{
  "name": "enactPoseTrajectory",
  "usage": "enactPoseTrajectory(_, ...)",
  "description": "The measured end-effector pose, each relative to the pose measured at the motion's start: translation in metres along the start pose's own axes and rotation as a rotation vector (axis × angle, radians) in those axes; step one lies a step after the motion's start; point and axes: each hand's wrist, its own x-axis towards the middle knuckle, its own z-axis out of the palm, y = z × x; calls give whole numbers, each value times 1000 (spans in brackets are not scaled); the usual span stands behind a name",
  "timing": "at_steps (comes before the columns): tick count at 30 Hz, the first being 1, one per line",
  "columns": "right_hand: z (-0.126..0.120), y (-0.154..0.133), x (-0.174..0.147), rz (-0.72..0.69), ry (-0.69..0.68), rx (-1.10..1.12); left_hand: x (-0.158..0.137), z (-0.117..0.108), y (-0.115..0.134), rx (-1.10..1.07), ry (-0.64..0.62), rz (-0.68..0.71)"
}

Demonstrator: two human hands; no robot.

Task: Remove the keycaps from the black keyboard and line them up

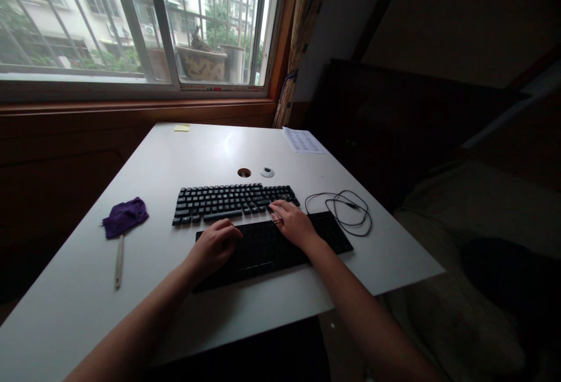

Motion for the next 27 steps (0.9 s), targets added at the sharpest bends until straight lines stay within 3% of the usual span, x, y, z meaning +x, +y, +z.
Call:
enactPoseTrajectory(9,0,0,1,8,-54,-40,-1,1,-2,-7,-11,-8)
enactPoseTrajectory(27,0,1,0,-24,21,30,-1,2,-3,5,-19,-14)
